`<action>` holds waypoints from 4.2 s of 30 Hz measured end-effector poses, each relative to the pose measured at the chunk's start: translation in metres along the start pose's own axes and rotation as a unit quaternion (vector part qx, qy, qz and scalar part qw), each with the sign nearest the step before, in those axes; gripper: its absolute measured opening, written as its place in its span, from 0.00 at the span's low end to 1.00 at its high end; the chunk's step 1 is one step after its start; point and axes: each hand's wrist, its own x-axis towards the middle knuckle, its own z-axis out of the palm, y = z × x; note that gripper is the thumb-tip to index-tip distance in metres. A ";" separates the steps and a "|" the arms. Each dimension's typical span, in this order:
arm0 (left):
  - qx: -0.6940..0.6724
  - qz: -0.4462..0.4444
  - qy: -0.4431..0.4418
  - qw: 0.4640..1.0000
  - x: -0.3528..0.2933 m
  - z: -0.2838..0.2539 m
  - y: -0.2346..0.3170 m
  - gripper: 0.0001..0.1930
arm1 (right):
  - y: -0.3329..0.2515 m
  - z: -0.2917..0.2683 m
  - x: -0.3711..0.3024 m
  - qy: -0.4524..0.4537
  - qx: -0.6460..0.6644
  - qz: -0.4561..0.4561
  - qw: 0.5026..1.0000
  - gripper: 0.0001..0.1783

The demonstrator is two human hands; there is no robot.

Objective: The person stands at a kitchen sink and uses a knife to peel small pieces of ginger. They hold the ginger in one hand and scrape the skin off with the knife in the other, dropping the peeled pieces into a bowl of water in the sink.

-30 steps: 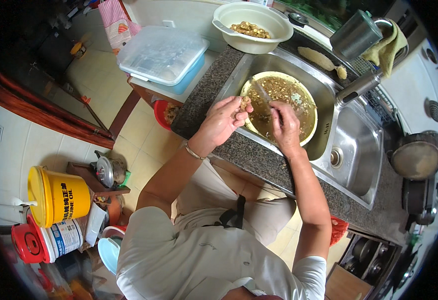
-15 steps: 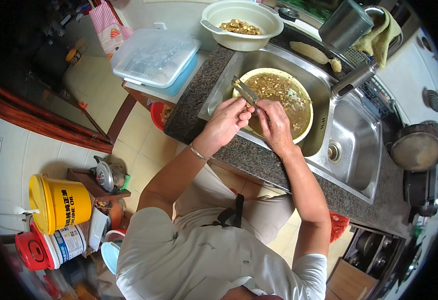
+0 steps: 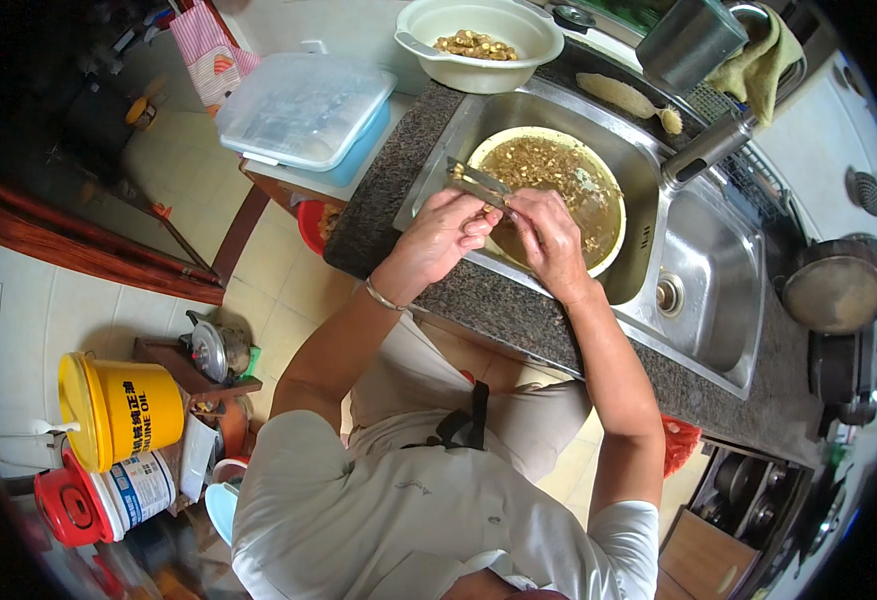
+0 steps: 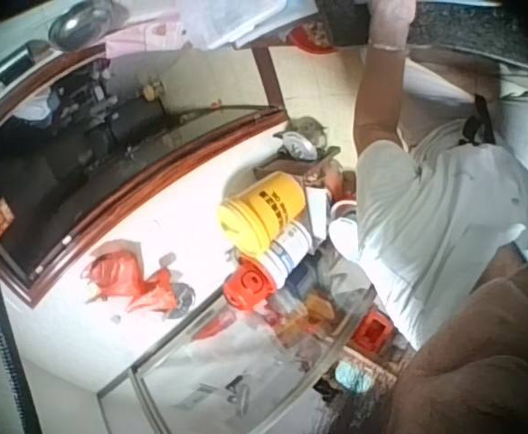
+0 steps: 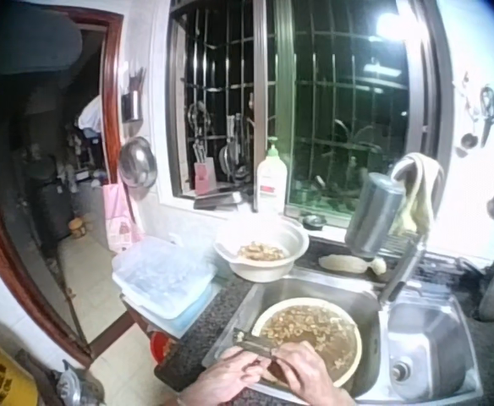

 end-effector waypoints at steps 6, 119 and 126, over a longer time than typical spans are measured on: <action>-0.018 0.008 0.017 1.000 -0.015 0.012 0.022 0.10 | 0.022 -0.010 -0.003 0.079 -0.052 0.105 0.990 0.08; 0.105 0.032 0.059 0.992 -0.001 0.000 -0.010 0.07 | -0.003 -0.001 -0.010 -0.050 0.003 0.151 0.987 0.08; 0.075 0.037 0.081 0.993 0.000 -0.007 -0.010 0.07 | -0.005 0.002 -0.010 -0.010 -0.004 0.112 0.994 0.06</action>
